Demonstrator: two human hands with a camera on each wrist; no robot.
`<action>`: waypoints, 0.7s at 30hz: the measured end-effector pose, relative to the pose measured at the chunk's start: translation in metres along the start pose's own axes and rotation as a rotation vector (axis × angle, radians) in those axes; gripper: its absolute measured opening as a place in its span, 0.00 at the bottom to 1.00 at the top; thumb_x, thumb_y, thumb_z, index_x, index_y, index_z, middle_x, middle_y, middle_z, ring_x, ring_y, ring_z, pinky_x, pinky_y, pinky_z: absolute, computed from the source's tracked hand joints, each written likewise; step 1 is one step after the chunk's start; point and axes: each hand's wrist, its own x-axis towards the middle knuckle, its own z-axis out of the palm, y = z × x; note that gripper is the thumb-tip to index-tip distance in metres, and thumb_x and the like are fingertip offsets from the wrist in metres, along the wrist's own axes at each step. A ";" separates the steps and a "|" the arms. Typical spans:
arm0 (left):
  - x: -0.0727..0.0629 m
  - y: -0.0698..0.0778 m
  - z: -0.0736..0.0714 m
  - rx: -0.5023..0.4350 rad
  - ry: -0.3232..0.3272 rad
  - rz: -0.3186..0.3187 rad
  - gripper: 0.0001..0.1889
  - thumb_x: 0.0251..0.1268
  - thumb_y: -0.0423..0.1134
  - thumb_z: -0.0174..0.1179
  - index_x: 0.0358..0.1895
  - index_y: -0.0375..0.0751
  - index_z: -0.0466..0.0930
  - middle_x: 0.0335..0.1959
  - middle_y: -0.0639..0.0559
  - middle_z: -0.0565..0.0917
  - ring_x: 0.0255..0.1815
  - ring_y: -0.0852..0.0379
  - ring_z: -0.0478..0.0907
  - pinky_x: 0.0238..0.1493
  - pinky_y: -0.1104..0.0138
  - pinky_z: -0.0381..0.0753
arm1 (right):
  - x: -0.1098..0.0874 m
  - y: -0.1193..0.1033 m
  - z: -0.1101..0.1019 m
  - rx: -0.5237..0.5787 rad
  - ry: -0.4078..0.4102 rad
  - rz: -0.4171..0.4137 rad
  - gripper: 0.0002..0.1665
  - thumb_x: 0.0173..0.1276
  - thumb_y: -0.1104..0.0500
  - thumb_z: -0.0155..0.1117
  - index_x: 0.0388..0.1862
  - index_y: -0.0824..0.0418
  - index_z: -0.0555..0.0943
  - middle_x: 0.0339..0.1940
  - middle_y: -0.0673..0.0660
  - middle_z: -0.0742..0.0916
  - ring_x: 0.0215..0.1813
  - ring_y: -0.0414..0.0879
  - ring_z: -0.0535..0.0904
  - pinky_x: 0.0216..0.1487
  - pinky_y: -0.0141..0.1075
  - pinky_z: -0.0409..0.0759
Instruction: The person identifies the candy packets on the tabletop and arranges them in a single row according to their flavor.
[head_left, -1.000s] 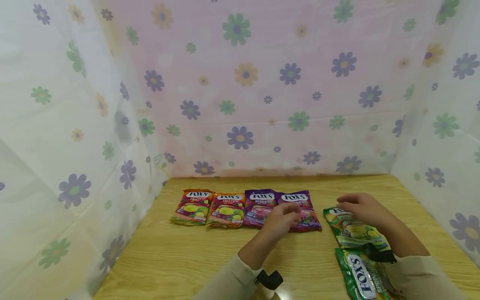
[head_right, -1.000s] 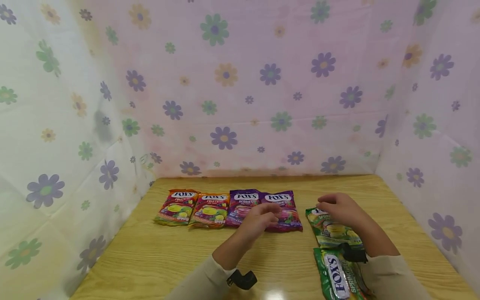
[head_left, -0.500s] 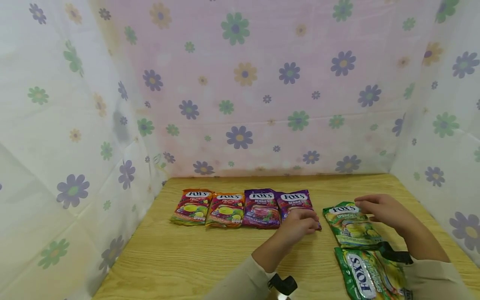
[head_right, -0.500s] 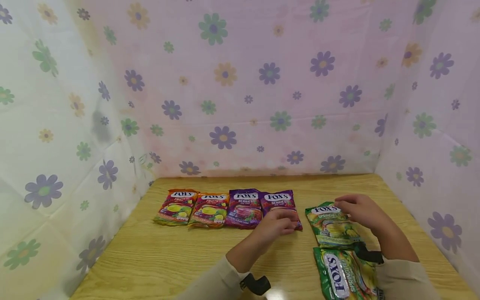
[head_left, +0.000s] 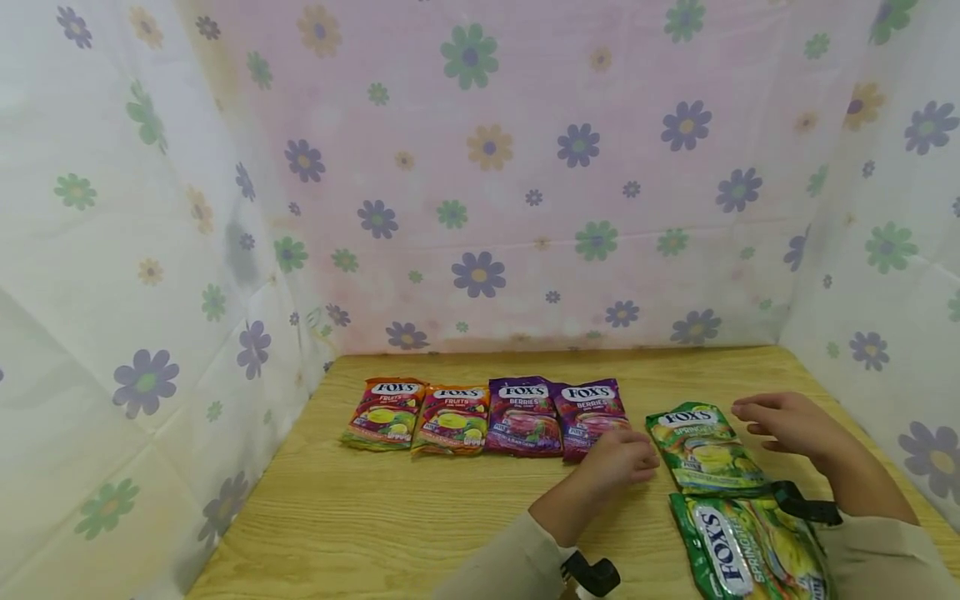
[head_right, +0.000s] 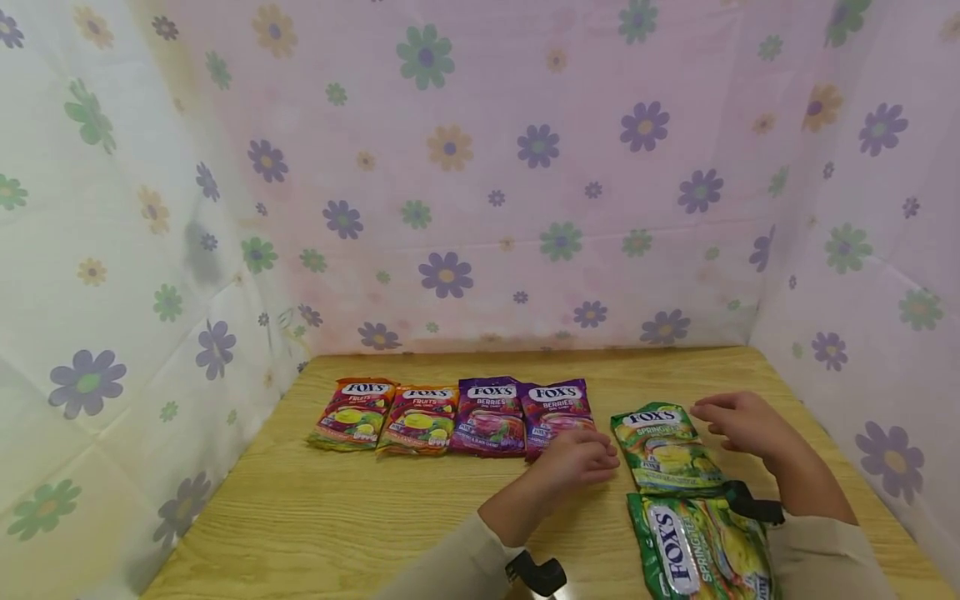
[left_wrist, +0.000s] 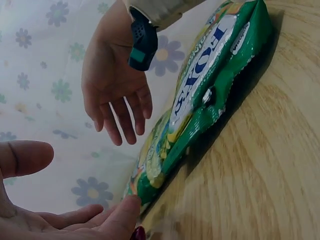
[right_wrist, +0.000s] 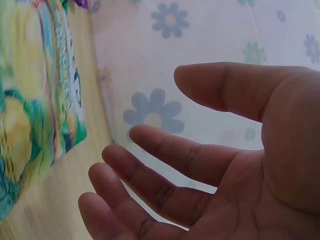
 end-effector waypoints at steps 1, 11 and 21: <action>0.001 0.000 0.001 -0.002 0.002 -0.011 0.20 0.68 0.31 0.61 0.61 0.29 0.78 0.52 0.42 0.84 0.55 0.46 0.85 0.62 0.53 0.84 | 0.001 0.002 -0.001 0.000 0.002 0.014 0.41 0.85 0.43 0.44 0.76 0.79 0.62 0.74 0.82 0.68 0.71 0.76 0.70 0.59 0.55 0.85; 0.004 -0.006 0.017 -0.049 -0.010 -0.075 0.19 0.71 0.31 0.59 0.62 0.28 0.77 0.49 0.44 0.85 0.50 0.55 0.84 0.62 0.57 0.84 | 0.005 0.015 0.004 0.061 -0.033 0.104 0.42 0.84 0.45 0.48 0.75 0.82 0.61 0.36 0.58 0.83 0.34 0.44 0.79 0.37 0.39 0.85; 0.005 -0.010 0.024 -0.087 0.012 -0.066 0.23 0.64 0.28 0.60 0.63 0.25 0.77 0.57 0.42 0.83 0.58 0.51 0.81 0.66 0.51 0.80 | 0.007 0.018 0.011 0.128 -0.077 0.074 0.37 0.84 0.48 0.48 0.70 0.82 0.66 0.26 0.49 0.76 0.23 0.38 0.69 0.26 0.34 0.76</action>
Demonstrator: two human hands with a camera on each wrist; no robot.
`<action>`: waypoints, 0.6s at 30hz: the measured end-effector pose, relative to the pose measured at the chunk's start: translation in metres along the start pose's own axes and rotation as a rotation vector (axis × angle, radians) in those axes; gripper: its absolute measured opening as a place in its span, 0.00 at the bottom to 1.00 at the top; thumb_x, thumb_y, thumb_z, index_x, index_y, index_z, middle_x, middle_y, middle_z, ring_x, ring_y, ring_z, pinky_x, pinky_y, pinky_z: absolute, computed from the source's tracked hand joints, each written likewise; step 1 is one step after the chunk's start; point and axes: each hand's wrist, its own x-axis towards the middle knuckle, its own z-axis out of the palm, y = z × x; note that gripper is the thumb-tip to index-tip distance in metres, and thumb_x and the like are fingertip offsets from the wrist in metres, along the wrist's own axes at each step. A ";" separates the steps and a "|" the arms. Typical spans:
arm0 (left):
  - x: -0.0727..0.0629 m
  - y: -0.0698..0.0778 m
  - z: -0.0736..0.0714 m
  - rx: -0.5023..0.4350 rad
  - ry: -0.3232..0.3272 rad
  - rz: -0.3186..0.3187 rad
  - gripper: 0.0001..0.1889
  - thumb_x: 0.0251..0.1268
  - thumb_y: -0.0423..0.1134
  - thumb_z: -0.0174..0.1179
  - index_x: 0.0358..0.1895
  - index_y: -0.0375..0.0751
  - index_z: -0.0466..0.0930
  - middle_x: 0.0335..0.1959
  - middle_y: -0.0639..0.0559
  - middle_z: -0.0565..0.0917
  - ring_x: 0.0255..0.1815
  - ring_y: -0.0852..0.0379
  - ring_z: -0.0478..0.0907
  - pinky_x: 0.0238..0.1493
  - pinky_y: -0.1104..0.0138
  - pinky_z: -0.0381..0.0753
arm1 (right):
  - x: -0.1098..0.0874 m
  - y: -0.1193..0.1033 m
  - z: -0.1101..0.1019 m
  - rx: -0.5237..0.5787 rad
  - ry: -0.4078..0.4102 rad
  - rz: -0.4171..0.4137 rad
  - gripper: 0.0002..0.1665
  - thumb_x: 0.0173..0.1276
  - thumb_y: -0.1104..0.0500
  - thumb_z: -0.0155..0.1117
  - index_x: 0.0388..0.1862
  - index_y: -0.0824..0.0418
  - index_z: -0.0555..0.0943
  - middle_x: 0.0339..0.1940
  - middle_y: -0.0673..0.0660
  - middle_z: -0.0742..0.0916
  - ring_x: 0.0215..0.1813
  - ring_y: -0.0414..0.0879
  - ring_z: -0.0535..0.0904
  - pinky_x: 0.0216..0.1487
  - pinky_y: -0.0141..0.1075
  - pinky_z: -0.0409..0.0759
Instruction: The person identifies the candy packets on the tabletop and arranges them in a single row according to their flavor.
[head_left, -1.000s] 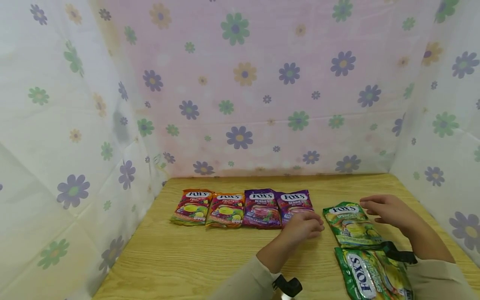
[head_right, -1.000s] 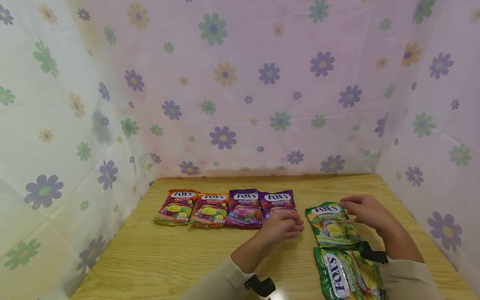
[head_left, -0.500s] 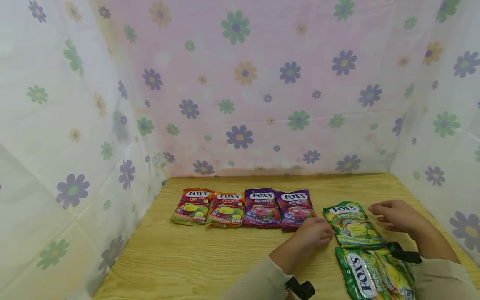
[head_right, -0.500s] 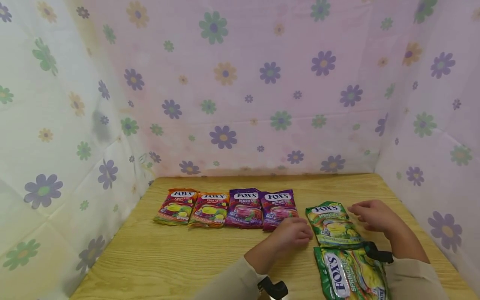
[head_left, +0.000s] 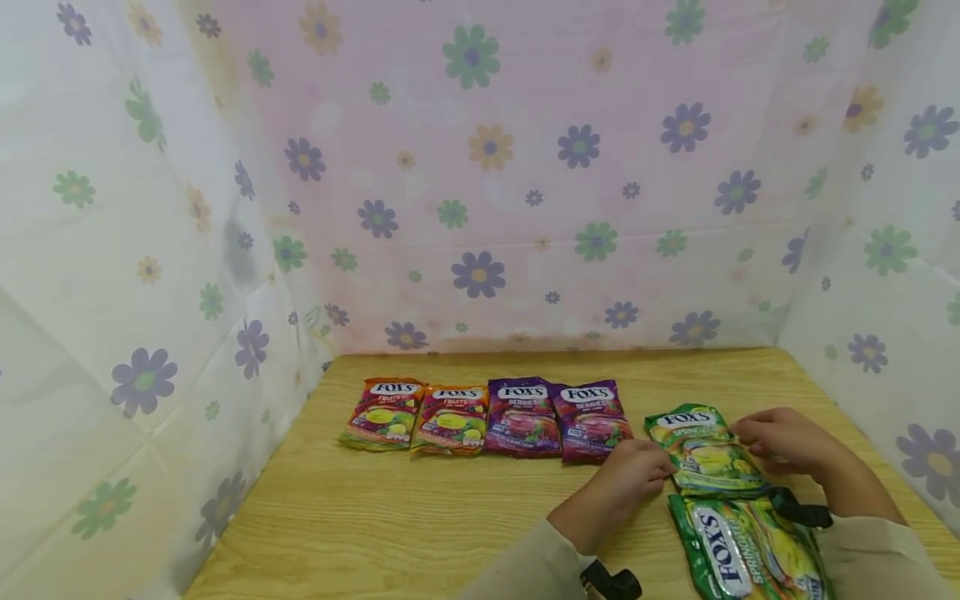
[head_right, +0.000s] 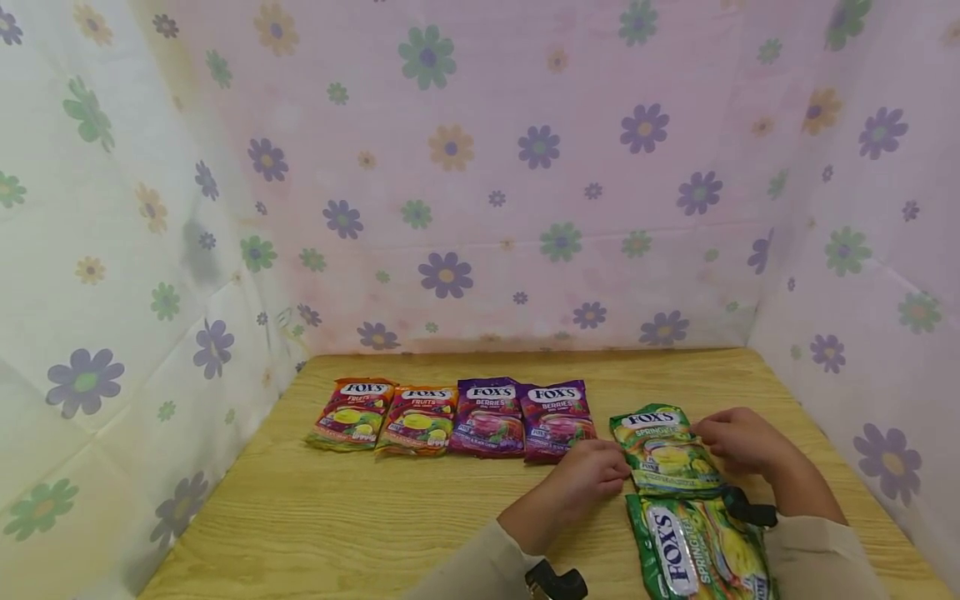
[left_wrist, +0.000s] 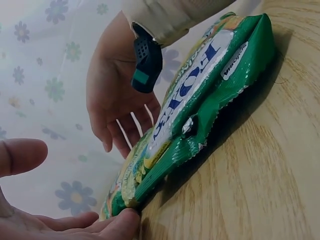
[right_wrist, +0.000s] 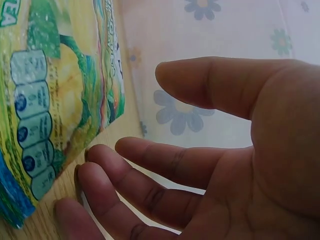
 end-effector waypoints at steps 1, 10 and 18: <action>0.001 -0.001 0.000 0.001 -0.001 0.006 0.22 0.64 0.28 0.60 0.62 0.25 0.78 0.57 0.41 0.83 0.58 0.51 0.81 0.66 0.51 0.80 | 0.001 0.000 0.001 0.013 -0.012 -0.010 0.35 0.84 0.49 0.48 0.68 0.81 0.68 0.23 0.48 0.74 0.21 0.38 0.66 0.24 0.34 0.74; -0.001 -0.007 -0.001 0.006 0.037 0.003 0.24 0.60 0.26 0.61 0.62 0.28 0.78 0.61 0.41 0.81 0.58 0.51 0.80 0.67 0.49 0.79 | 0.005 0.001 0.009 0.029 -0.013 0.008 0.26 0.83 0.51 0.50 0.58 0.75 0.76 0.17 0.46 0.70 0.18 0.40 0.64 0.23 0.35 0.73; 0.002 -0.007 0.000 0.002 0.026 0.010 0.25 0.61 0.27 0.62 0.63 0.30 0.78 0.58 0.44 0.82 0.51 0.56 0.80 0.61 0.56 0.83 | 0.004 -0.002 0.007 -0.005 0.032 0.041 0.30 0.83 0.49 0.50 0.62 0.76 0.76 0.27 0.51 0.78 0.27 0.43 0.73 0.30 0.39 0.80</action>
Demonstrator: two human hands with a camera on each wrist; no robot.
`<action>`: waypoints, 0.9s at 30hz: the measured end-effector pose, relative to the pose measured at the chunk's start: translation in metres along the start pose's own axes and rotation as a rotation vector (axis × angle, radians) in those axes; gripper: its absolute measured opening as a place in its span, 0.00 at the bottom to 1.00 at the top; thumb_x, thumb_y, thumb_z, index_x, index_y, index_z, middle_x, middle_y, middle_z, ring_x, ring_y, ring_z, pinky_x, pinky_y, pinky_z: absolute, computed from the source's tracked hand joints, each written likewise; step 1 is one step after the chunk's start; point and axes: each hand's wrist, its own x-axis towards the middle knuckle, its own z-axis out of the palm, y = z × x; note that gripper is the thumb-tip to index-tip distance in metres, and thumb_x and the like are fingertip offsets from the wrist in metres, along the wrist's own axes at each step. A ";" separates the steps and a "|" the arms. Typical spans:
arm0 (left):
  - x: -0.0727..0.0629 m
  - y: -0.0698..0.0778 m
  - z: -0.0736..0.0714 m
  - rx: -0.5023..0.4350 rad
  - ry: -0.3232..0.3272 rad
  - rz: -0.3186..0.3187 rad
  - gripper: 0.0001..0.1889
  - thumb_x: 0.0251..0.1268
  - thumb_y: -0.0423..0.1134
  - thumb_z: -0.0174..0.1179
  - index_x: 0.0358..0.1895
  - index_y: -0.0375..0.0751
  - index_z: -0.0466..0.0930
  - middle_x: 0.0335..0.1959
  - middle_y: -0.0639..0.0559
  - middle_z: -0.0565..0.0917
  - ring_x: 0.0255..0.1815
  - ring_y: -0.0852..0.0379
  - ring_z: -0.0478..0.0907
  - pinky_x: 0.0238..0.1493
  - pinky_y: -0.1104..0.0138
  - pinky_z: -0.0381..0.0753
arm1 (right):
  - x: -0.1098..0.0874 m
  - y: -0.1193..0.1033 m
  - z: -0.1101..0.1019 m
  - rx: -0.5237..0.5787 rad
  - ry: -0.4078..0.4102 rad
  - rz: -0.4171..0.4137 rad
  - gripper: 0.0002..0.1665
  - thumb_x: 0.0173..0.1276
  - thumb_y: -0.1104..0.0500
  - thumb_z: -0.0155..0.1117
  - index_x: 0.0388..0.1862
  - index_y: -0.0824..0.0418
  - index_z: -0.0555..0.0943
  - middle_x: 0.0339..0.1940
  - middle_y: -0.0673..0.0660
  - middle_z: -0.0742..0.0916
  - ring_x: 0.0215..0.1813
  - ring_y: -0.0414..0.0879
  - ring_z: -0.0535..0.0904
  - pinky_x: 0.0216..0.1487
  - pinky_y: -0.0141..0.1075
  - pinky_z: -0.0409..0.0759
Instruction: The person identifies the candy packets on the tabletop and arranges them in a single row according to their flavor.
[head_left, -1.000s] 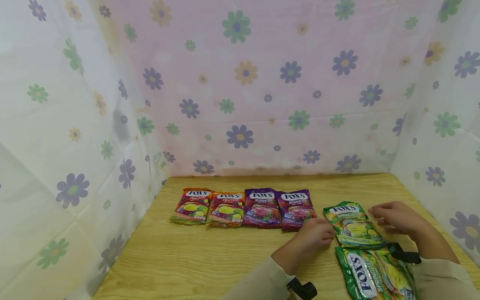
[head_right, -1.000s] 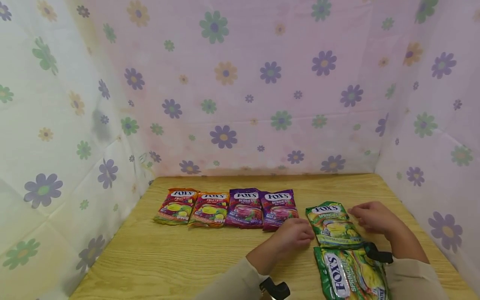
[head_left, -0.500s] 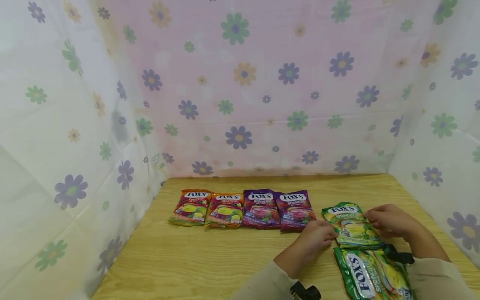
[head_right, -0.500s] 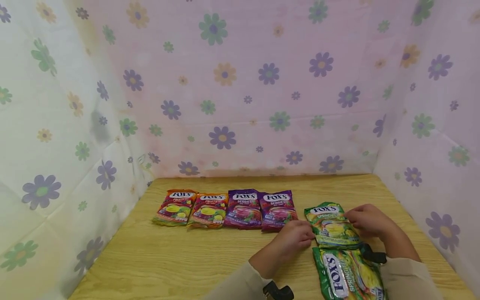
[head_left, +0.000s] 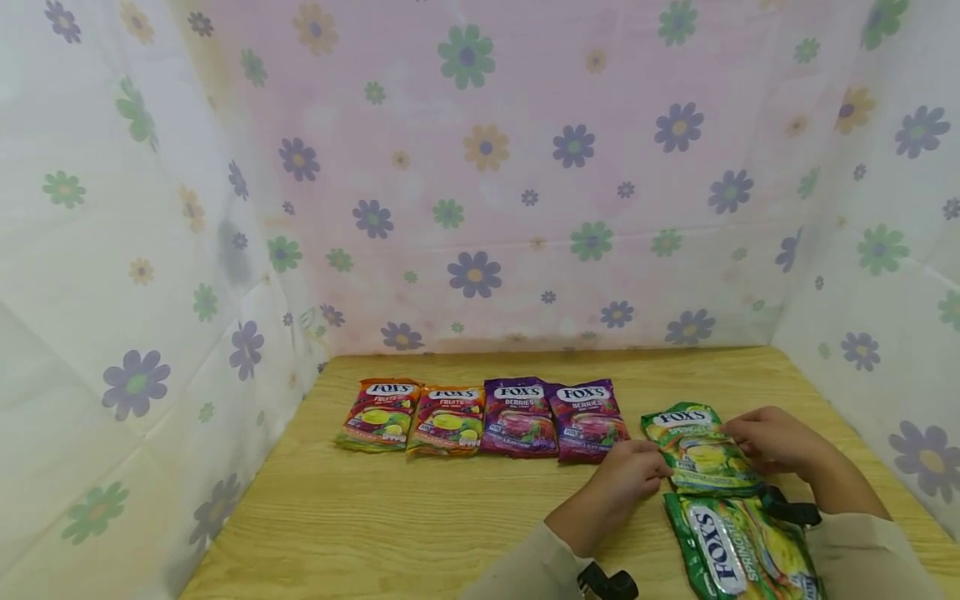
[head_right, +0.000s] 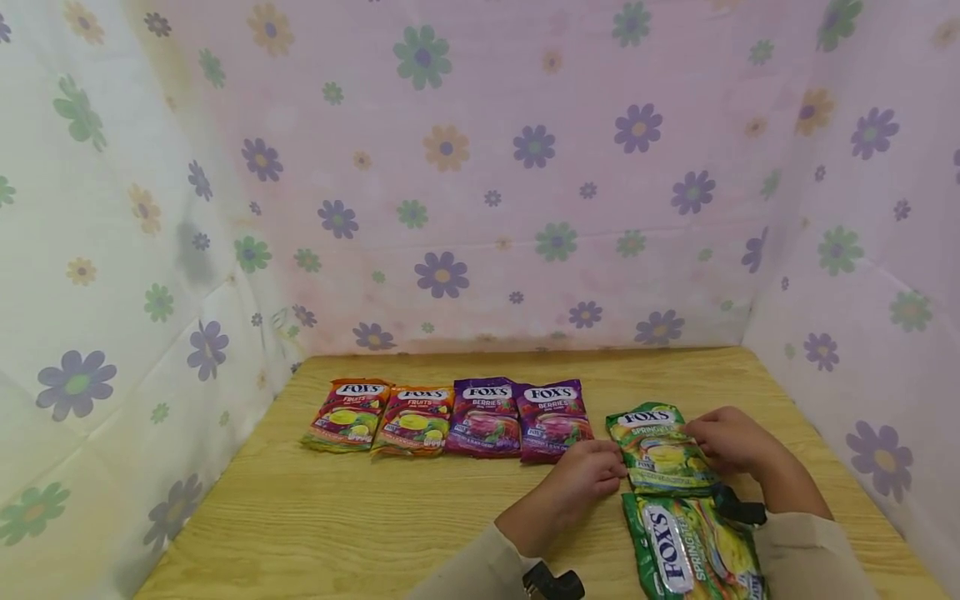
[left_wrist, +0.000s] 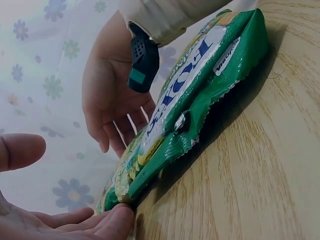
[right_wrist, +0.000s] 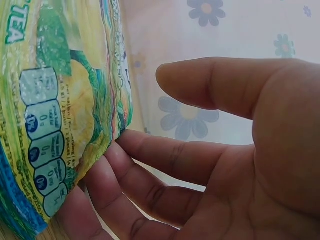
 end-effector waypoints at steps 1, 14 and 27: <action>0.000 0.000 0.000 0.004 0.000 -0.001 0.24 0.61 0.27 0.63 0.63 0.30 0.78 0.57 0.45 0.83 0.48 0.57 0.79 0.59 0.59 0.84 | 0.000 0.000 0.000 0.000 0.004 0.003 0.30 0.83 0.49 0.50 0.62 0.76 0.76 0.27 0.51 0.79 0.28 0.44 0.74 0.31 0.40 0.80; -0.002 0.002 0.000 0.029 -0.001 0.017 0.23 0.60 0.28 0.63 0.61 0.33 0.80 0.55 0.48 0.83 0.41 0.59 0.75 0.46 0.67 0.80 | -0.001 -0.004 -0.004 0.002 0.040 -0.002 0.35 0.83 0.48 0.49 0.69 0.78 0.71 0.46 0.57 0.83 0.41 0.44 0.79 0.41 0.40 0.86; -0.004 0.005 0.001 0.033 0.020 0.029 0.22 0.59 0.28 0.64 0.60 0.35 0.81 0.57 0.46 0.83 0.50 0.55 0.80 0.61 0.55 0.83 | -0.002 -0.006 -0.006 -0.028 0.042 -0.031 0.37 0.85 0.45 0.46 0.73 0.77 0.69 0.67 0.76 0.76 0.58 0.55 0.80 0.51 0.45 0.88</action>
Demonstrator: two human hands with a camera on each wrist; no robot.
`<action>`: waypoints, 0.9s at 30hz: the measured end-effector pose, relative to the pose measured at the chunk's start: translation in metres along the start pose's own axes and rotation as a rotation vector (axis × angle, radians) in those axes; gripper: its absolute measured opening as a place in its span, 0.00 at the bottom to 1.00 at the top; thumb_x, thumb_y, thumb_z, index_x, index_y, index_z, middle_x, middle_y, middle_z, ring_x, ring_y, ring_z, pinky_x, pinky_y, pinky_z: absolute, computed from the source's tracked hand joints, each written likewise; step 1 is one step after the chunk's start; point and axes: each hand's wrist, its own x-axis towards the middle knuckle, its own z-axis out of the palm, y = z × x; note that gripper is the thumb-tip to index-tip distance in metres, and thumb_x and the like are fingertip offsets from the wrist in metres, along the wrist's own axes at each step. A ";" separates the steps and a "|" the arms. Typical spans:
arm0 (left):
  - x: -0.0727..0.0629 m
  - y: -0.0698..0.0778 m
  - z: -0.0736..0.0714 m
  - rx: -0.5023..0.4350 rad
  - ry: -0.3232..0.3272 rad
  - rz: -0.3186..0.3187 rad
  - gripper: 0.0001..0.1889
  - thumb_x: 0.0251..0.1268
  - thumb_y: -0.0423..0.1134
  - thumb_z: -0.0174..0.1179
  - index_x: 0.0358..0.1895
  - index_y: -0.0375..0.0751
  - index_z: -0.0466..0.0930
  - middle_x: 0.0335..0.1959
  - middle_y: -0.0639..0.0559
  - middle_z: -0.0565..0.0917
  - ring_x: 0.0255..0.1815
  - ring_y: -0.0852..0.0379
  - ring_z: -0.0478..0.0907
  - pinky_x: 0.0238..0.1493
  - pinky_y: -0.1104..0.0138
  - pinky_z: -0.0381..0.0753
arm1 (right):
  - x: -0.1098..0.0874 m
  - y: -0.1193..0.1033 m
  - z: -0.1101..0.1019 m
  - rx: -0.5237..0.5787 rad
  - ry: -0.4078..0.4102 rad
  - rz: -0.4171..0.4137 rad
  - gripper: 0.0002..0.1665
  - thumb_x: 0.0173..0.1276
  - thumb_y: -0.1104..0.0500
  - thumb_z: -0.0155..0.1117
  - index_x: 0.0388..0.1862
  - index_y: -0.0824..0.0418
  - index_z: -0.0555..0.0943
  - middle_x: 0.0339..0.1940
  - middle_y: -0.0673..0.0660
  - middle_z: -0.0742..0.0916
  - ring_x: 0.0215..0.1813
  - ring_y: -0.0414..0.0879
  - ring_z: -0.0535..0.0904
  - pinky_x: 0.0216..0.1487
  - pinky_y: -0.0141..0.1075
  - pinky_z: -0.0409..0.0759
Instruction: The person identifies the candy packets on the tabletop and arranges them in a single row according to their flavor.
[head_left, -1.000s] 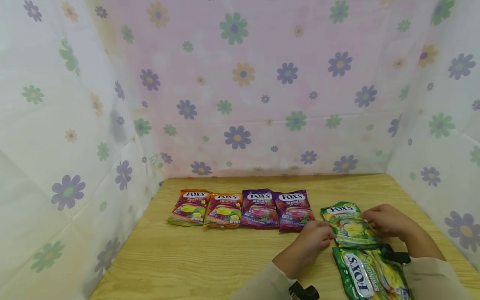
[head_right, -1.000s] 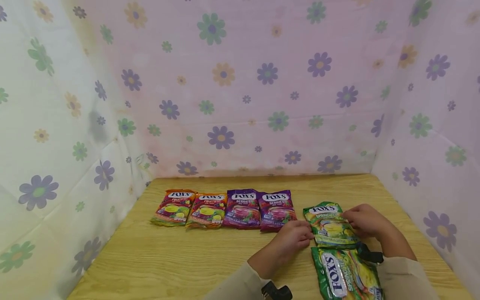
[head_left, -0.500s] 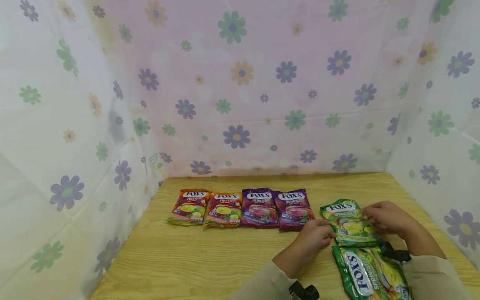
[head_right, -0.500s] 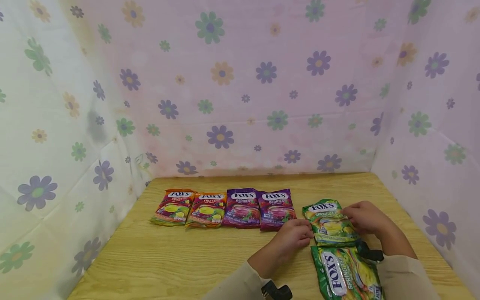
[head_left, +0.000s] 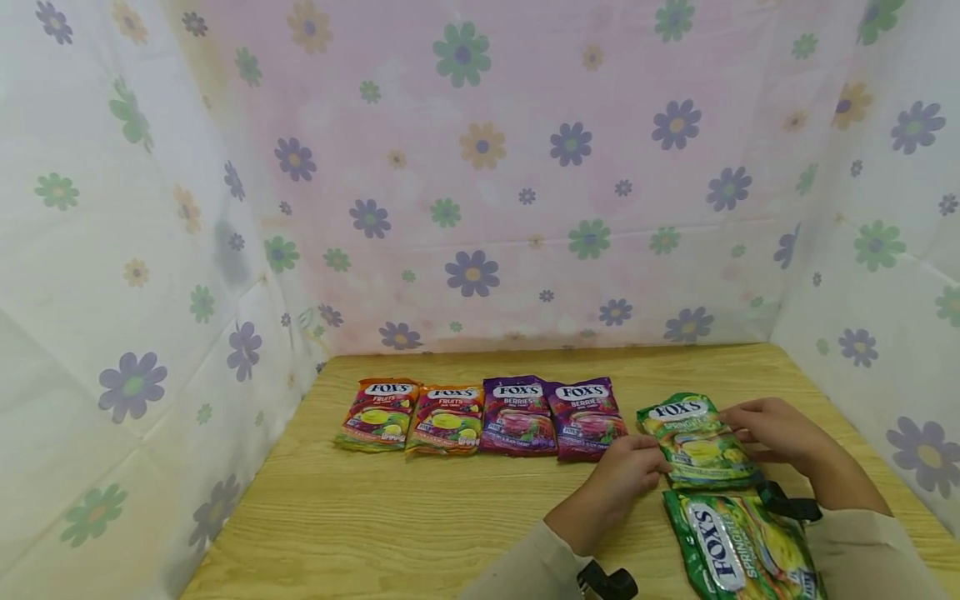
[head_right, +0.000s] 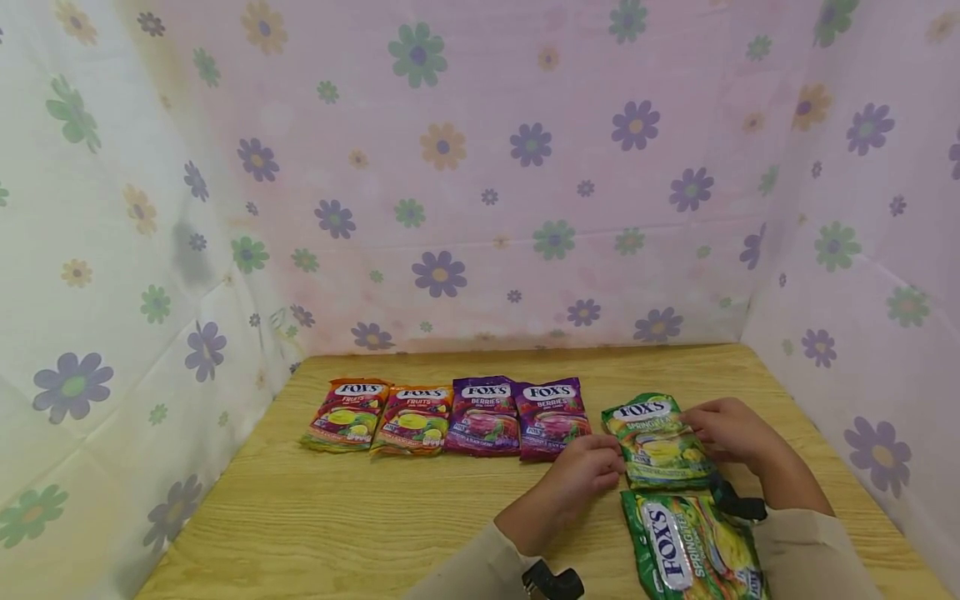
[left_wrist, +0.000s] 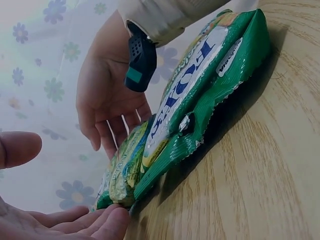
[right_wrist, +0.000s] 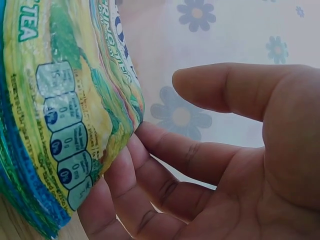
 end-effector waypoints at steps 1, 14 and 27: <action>0.000 0.000 0.000 0.001 -0.003 0.005 0.23 0.59 0.29 0.64 0.60 0.35 0.81 0.58 0.46 0.83 0.51 0.55 0.80 0.63 0.54 0.82 | 0.000 0.000 0.000 -0.002 -0.002 -0.002 0.37 0.85 0.45 0.46 0.73 0.77 0.69 0.69 0.77 0.75 0.61 0.58 0.79 0.52 0.46 0.88; 0.000 0.004 -0.001 -0.030 -0.015 0.057 0.23 0.60 0.28 0.63 0.61 0.34 0.80 0.60 0.45 0.81 0.60 0.50 0.81 0.69 0.49 0.77 | 0.000 -0.006 0.000 -0.011 0.008 -0.052 0.40 0.84 0.42 0.46 0.74 0.76 0.67 0.70 0.77 0.74 0.64 0.61 0.77 0.54 0.46 0.88; 0.007 0.024 -0.004 0.024 0.000 0.094 0.24 0.58 0.29 0.63 0.61 0.34 0.80 0.60 0.46 0.81 0.58 0.50 0.81 0.69 0.49 0.77 | 0.003 -0.017 -0.005 0.006 0.011 -0.076 0.41 0.85 0.41 0.45 0.77 0.75 0.63 0.75 0.79 0.67 0.71 0.73 0.70 0.58 0.50 0.86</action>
